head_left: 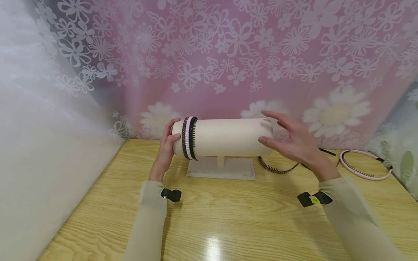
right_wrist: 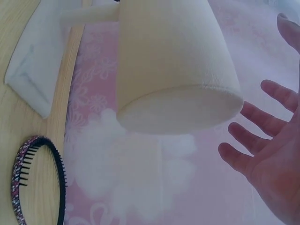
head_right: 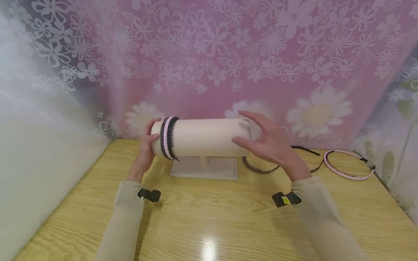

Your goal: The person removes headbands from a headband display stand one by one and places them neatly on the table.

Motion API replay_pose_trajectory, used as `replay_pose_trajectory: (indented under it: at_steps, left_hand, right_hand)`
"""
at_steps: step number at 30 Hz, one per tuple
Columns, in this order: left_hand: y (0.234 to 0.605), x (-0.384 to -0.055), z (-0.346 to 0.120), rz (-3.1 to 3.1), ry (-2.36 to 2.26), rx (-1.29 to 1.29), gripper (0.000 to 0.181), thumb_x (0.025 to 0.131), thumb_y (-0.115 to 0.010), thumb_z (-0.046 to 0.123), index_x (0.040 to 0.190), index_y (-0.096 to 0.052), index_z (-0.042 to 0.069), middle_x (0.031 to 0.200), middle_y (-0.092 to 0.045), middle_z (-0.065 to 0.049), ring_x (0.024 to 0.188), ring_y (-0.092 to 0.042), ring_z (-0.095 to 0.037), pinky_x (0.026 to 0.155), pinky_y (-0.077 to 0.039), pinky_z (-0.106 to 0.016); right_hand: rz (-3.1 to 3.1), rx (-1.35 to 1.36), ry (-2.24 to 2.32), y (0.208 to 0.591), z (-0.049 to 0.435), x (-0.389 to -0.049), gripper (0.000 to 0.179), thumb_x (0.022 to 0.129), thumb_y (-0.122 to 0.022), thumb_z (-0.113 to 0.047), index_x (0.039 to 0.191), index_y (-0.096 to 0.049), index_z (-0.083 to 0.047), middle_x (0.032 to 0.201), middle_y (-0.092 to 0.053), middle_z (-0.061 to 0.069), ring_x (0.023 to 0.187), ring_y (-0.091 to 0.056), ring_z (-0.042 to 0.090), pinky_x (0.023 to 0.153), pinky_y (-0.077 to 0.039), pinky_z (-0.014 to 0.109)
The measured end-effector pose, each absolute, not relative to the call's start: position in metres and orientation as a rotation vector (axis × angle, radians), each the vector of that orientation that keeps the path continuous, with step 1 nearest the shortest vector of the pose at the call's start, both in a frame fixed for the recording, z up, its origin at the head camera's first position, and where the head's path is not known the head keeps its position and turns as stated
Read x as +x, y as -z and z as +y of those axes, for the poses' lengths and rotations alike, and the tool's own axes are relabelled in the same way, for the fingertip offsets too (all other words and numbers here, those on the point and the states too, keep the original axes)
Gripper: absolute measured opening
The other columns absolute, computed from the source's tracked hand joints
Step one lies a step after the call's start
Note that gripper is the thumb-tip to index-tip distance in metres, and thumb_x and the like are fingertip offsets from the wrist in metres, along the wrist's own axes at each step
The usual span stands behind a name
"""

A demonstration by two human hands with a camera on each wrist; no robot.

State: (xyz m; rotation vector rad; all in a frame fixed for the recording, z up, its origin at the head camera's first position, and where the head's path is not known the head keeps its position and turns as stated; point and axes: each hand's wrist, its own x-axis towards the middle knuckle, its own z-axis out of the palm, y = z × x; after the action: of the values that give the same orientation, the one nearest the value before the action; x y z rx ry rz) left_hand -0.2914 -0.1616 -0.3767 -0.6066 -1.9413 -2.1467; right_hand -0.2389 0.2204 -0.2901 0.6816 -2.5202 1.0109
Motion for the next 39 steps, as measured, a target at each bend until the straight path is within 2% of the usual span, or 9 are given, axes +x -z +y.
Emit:
replay_pose_trajectory:
  at_steps: [4,8,18,27,39]
  left_hand:
    - [0.377,-0.291,-0.161,-1.939,2.146,-0.606,0.057,0.098,-0.044,0.023,0.154,-0.036,0.021,0.149,-0.046,0.003,0.124,-0.051,-0.019,0.092,-0.05,-0.029]
    - [0.377,-0.291,-0.161,-1.94,2.147,-0.605,0.057,0.098,-0.045,0.023,0.154,-0.036,0.022,0.15,-0.046,0.003,0.123,-0.051,-0.019,0.091,-0.05,-0.029]
    - [0.376,-0.292,-0.162,-1.953,2.143,-0.593,0.056,0.098,-0.045,0.024,0.154,-0.037,0.024,0.15,-0.046,0.004,0.123,-0.051,-0.019,0.091,-0.05,-0.03]
    - [0.376,-0.292,-0.162,-1.942,2.154,-0.605,0.057,0.097,-0.045,0.023,0.154,-0.037,0.022,0.151,-0.046,0.003,0.124,-0.05,-0.019,0.093,-0.049,-0.029]
    - [0.377,-0.293,-0.162,-1.937,2.162,-0.601,0.056,0.097,-0.046,0.024,0.153,-0.038,0.024,0.149,-0.047,0.004,0.122,-0.052,-0.019,0.091,-0.05,-0.029]
  right_hand:
    - [-2.574,0.664,-0.983,0.284,0.212,-0.241,0.072,0.088,-0.078,-0.041,0.152,-0.045,-0.043,0.16,-0.045,0.001,0.148,-0.041,0.036,0.114,-0.034,0.063]
    - [-2.587,0.711,-0.99,0.279,0.204,-0.244,0.073,0.088,-0.078,-0.043,0.152,-0.043,-0.043,0.161,-0.043,-0.003,0.151,-0.036,0.032,0.114,-0.031,0.067]
    - [-2.501,0.864,-0.874,0.28,0.184,-0.26,0.074,0.085,-0.08,-0.042,0.151,-0.05,-0.029,0.155,-0.051,0.004,0.147,-0.043,0.03,0.117,-0.032,0.061]
    - [-2.446,1.002,-0.753,0.276,0.159,-0.269,0.077,0.085,-0.08,-0.043,0.151,-0.05,-0.018,0.152,-0.053,0.009,0.141,-0.048,0.033,0.113,-0.038,0.06]
    - [-2.502,1.026,-0.72,0.279,0.121,-0.278,0.079,0.086,-0.075,-0.054,0.151,-0.049,-0.018,0.152,-0.052,0.008,0.142,-0.048,0.029,0.114,-0.04,0.052]
